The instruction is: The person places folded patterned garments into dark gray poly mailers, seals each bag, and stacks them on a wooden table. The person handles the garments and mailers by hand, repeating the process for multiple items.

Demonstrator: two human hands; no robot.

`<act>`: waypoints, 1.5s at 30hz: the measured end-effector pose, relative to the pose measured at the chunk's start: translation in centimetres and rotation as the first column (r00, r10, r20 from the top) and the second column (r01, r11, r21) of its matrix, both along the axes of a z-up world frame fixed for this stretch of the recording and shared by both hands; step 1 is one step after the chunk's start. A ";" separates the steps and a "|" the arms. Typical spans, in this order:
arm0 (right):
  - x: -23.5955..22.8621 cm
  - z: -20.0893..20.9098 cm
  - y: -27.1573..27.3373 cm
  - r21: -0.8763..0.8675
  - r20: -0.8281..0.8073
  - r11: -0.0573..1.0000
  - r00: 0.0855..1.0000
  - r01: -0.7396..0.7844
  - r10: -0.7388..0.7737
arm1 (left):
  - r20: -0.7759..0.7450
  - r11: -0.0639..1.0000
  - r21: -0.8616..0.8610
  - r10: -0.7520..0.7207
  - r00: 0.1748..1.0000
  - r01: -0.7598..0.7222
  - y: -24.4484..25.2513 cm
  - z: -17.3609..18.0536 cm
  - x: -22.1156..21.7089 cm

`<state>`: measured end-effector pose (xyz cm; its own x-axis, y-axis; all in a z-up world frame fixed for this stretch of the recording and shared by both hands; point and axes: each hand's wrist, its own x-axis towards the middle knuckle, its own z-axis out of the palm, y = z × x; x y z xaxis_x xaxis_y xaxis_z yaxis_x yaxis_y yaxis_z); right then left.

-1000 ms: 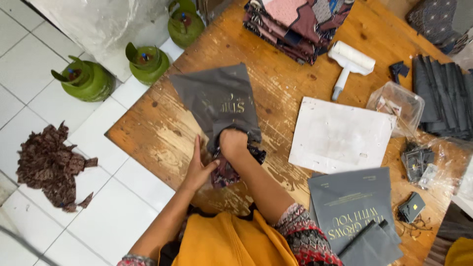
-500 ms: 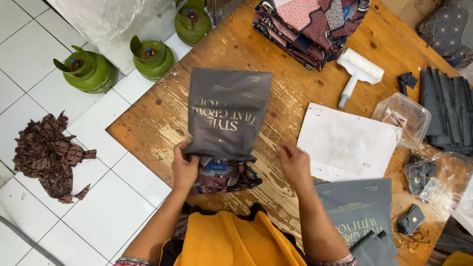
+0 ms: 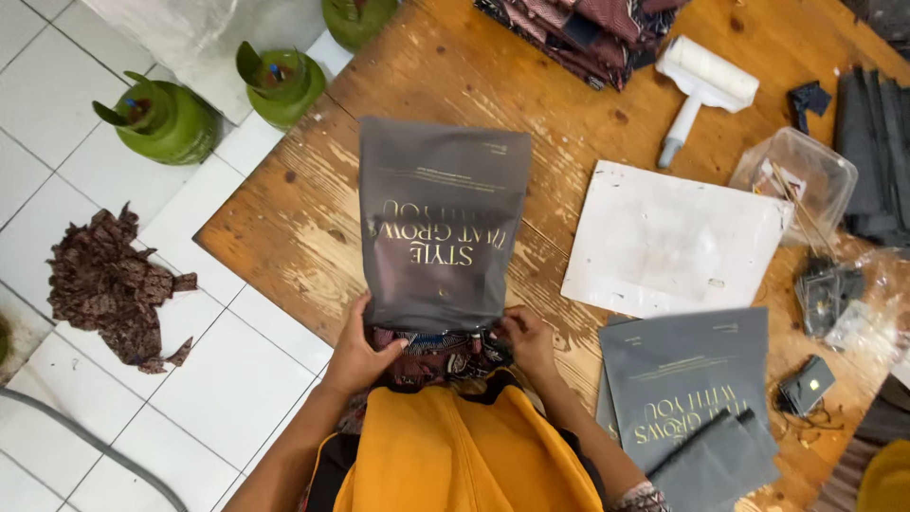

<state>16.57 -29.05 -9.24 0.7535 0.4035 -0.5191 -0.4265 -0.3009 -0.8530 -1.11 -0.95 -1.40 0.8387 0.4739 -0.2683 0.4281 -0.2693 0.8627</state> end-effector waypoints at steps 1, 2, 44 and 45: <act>0.0 0.0 0.0 0.013 0.037 1.000 0.999 0.011 -0.012 | 0.003 0.996 0.078 -0.053 0.999 0.053 0.0 0.3 0.2; -0.5 0.4 -0.1 0.022 0.070 1.000 0.997 0.020 -0.021 | 0.019 0.993 0.075 -0.090 0.996 0.089 -0.2 0.6 0.2; 6.8 36.4 -5.9 -0.004 0.329 0.996 0.940 -0.091 0.087 | 0.394 0.966 -0.142 -0.144 0.908 0.214 2.2 21.3 8.5; 6.1 36.0 -5.5 0.094 0.298 0.995 0.954 -0.019 -0.010 | 0.325 0.957 -0.198 -0.143 0.935 0.214 1.1 20.0 7.7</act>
